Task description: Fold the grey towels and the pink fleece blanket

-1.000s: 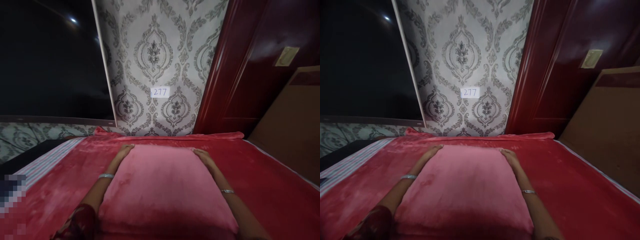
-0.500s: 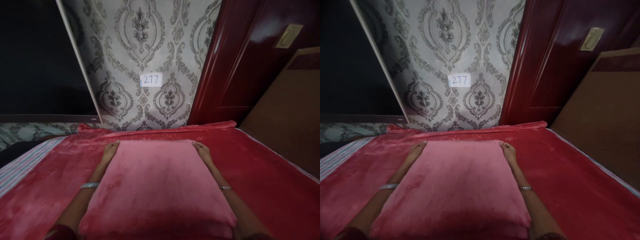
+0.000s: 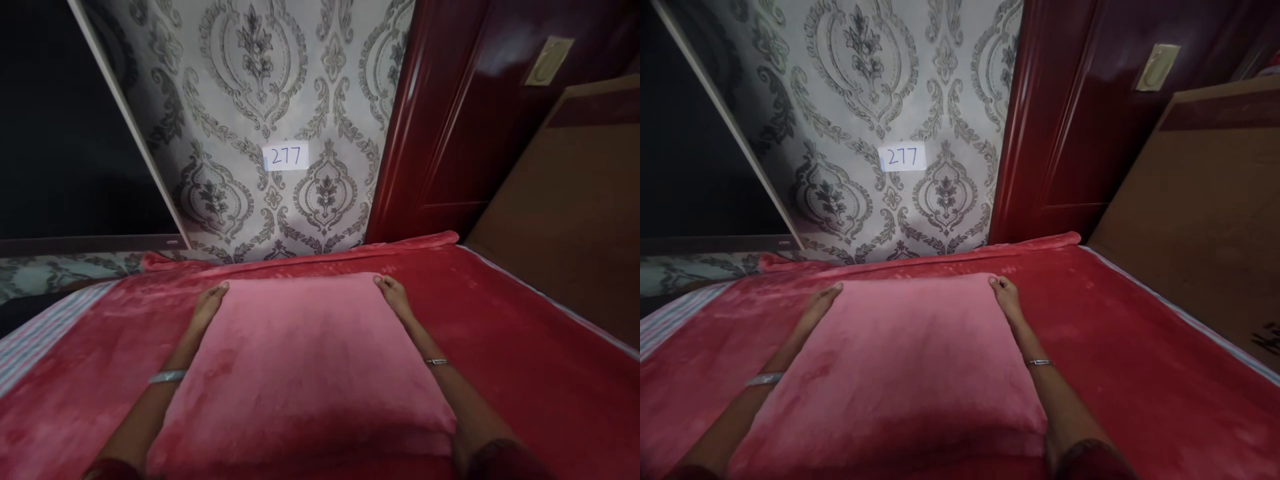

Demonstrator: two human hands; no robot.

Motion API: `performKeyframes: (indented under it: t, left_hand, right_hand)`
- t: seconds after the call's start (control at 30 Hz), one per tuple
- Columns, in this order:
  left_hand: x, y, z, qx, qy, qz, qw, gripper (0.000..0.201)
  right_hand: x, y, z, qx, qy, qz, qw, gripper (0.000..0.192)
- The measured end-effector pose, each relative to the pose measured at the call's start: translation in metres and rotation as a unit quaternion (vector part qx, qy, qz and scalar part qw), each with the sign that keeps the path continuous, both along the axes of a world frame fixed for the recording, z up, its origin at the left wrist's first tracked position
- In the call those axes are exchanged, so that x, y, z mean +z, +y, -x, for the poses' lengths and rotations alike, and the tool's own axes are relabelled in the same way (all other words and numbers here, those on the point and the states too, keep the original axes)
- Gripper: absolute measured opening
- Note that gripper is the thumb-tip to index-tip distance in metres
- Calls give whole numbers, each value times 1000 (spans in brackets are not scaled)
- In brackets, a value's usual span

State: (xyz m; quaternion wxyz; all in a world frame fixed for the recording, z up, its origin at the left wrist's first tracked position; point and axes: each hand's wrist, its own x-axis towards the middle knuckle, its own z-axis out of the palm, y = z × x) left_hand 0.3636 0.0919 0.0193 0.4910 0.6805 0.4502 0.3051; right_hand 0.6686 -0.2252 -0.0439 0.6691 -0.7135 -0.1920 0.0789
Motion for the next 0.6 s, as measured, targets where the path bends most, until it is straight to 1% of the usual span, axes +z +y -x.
performKeyframes:
  t: [0.1, 0.23, 0.37, 0.5, 0.57, 0.6]
  left_hand:
    - [2, 1, -1, -6, 4, -7, 1000, 34]
    - [0, 0, -1, -36, -13, -17, 999, 44]
    - [6, -12, 6, -43, -39, -4, 998, 45]
    - [13, -33, 27, -52, -76, 31, 995, 40]
    - [11, -45, 43, -45, -90, 49, 994, 39]
    - [9, -51, 51, -38, -90, 58, 994, 40]
  right_hand:
    - [2, 0, 2, 15, 11, -5, 1000, 57]
    - [8, -1, 9, 37, 32, -18, 999, 59]
    - [17, -8, 23, 76, 49, -30, 995, 62]
    - [24, -30, 46, 123, 62, -41, 990, 61]
    - [26, -47, 58, 127, 47, -36, 990, 58]
    - [26, -56, 63, 118, 25, -23, 992, 56]
